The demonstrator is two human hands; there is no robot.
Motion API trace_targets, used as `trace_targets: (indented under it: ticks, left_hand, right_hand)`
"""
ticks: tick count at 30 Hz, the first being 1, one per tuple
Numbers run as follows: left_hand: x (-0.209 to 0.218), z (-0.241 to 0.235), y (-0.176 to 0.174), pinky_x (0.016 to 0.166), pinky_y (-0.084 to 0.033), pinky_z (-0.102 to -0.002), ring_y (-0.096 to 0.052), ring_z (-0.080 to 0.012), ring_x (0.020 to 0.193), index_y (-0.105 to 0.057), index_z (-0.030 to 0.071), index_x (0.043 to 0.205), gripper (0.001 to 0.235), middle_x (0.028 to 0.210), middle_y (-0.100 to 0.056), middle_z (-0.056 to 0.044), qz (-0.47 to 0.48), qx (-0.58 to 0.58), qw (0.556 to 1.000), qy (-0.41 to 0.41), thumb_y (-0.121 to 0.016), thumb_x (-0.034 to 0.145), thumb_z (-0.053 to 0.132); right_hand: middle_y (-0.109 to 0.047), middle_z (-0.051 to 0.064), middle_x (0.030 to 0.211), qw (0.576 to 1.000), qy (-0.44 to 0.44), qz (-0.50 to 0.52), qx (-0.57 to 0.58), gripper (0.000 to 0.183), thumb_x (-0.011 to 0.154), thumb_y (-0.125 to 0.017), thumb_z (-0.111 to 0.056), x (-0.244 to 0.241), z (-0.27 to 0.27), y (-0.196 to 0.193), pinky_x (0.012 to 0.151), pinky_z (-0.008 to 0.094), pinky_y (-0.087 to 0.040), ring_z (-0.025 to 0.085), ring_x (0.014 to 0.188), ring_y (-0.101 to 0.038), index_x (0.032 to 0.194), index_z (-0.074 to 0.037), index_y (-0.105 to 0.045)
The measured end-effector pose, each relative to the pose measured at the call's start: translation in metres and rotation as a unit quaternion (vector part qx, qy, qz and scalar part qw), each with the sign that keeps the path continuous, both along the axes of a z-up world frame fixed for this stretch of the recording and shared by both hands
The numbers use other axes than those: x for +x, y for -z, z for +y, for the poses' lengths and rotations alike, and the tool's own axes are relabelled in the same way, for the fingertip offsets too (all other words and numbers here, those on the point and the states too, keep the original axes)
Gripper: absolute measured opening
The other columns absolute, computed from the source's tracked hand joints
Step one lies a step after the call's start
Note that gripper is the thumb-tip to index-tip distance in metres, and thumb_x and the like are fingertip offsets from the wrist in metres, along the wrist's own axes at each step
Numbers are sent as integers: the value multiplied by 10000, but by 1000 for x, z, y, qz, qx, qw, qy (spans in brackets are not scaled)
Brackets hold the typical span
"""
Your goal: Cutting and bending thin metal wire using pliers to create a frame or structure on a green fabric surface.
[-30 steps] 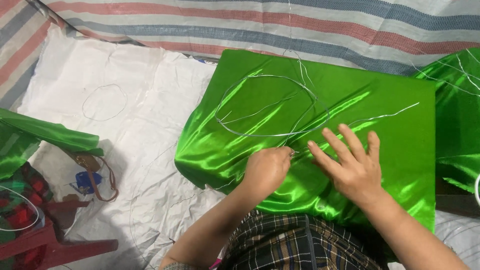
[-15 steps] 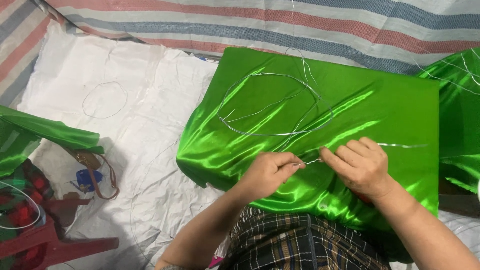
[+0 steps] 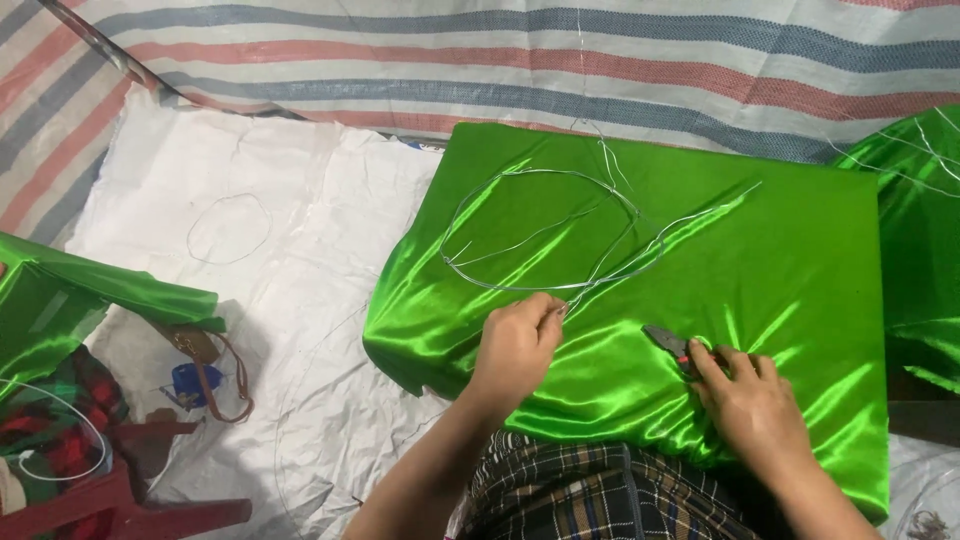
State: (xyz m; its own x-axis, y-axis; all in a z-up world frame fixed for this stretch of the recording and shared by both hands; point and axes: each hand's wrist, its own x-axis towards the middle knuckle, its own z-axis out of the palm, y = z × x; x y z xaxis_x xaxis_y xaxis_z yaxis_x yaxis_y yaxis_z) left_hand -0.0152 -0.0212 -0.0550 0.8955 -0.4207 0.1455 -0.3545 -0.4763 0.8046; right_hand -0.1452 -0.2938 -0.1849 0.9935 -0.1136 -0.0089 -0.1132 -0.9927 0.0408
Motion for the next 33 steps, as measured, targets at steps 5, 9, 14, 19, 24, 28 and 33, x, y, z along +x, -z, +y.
trace_targets:
  ticks: [5,9,14,19,24,28,33]
  left_hand:
    - [-4,-1,-13,400,-417,-233,-538,-113,458,-717,-21,1020,175,721,-724,-87,152,-29,988,-5,-598,936,76]
    - [1,2,-3,346,-294,-199,-380,-61,422,-699,-28,1144,236,712,-665,-54,302,-97,948,22,-534,992,47]
    - [0,-2,9,478,-370,-226,-441,-83,526,-738,26,1072,227,638,-558,2,267,-73,959,58,-551,997,131]
    - [-5,-8,-2,381,-317,-220,-435,-84,435,-741,1,992,182,653,-678,-53,75,-2,997,36,-590,960,97]
    - [-8,-7,5,441,-453,-294,-527,-158,437,-728,67,928,218,637,-676,-30,-157,163,974,9,-572,994,206]
    - [-10,-11,19,388,-433,-259,-555,-143,441,-730,29,961,220,663,-692,-54,-192,170,966,29,-563,991,168]
    - [-12,-12,15,384,-429,-261,-541,-149,433,-719,13,908,143,636,-666,-56,-225,143,963,28,-612,941,103]
  right_hand:
    - [-706,79,1211,995,11,93,21,658,874,-655,-407,21,-19,-15,789,392,-739,234,981,-742,1481,-234,-470]
    - [-812,171,792,835,194,160,489,673,798,-680,72,25,-59,-3,403,286,-436,219,474,-605,1439,-126,-626]
    - [-596,367,1336,424,240,58,872,872,681,-358,259,10,-2,-31,959,516,-507,471,1152,-605,1533,71,-375]
    - [-550,373,1445,331,337,95,876,942,631,-215,287,4,70,-78,1107,579,-411,491,1313,-541,1532,70,-381]
    - [-756,91,1233,777,48,17,627,826,714,-501,-1,-13,77,-49,822,320,-516,237,900,-708,1529,-107,-417]
    - [-709,75,808,835,56,31,547,773,787,-522,-49,-2,82,-55,585,310,-481,233,643,-639,1545,-43,-373]
    - [-589,24,704,820,46,24,570,740,778,-507,-20,3,81,-48,534,315,-431,220,594,-587,1510,-19,-397]
